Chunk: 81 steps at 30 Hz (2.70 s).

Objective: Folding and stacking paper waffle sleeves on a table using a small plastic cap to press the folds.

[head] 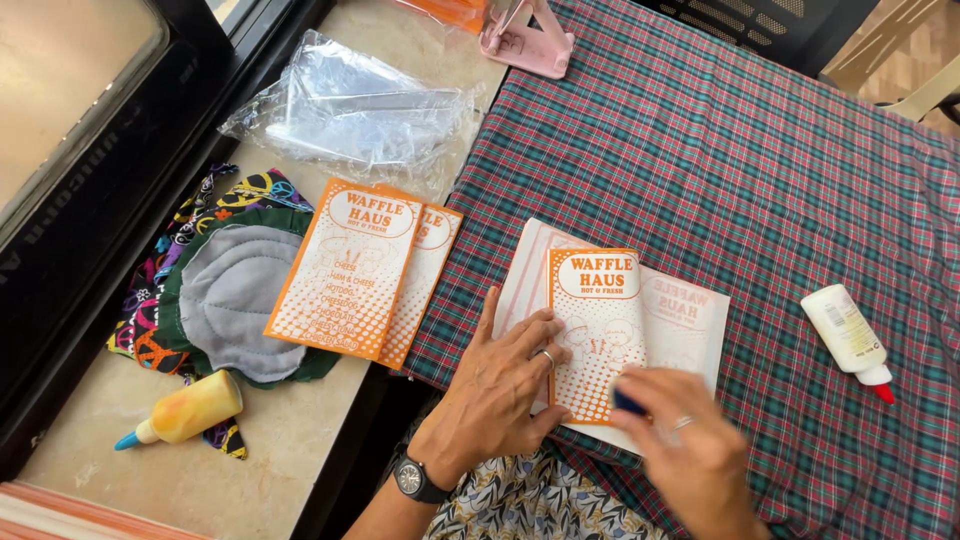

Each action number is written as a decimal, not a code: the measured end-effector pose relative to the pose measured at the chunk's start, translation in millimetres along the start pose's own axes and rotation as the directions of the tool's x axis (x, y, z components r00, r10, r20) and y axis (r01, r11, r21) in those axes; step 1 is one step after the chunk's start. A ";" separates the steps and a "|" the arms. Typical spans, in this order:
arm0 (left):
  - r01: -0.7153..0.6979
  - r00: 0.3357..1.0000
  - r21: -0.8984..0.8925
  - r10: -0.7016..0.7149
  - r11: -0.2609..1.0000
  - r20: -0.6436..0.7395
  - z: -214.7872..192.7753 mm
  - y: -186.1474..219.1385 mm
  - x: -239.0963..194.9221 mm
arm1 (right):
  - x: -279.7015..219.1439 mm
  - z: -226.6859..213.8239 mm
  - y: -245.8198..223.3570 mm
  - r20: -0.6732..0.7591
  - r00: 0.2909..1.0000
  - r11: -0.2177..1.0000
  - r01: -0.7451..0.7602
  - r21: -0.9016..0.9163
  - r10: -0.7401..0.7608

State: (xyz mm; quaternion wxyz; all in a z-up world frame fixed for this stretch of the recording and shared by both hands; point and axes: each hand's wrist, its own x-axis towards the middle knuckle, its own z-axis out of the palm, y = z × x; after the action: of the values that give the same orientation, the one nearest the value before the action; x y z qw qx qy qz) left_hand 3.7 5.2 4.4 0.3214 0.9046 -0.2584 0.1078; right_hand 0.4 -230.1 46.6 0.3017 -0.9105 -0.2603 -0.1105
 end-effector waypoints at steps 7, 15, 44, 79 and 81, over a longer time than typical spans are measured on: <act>-0.001 1.000 -0.025 0.001 1.000 -0.012 4.5 -9.4 -3.9 | -27.6 7.5 17.1 -0.136 0.990 0.999 -0.027 -0.024 0.024; -0.010 1.000 -0.036 0.010 0.999 -0.005 3.4 -8.8 -4.7 | -30.1 8.4 1.5 -0.216 0.970 0.982 -0.142 -0.122 0.113; -0.044 0.999 -0.029 0.044 0.999 0.028 -5.9 -9.1 -1.7 | 107.7 49.4 82.5 -0.094 0.993 0.992 -0.084 -0.093 0.075; -0.030 0.999 -0.032 0.031 0.999 0.020 -6.3 -10.1 2.0 | -17.9 10.9 24.2 -0.111 0.988 0.994 -0.107 0.008 0.107; -0.022 0.999 -0.041 0.024 0.999 0.047 -5.6 -9.3 0.3 | -11.1 12.4 31.2 -0.070 0.991 0.993 -0.114 0.039 0.116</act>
State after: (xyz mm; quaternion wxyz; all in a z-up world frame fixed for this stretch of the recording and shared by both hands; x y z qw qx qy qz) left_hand 8.8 14.9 3.9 0.3320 0.8972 -0.2784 0.0849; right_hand 8.5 -248.5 17.5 0.3324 -0.9141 -0.1983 -0.1211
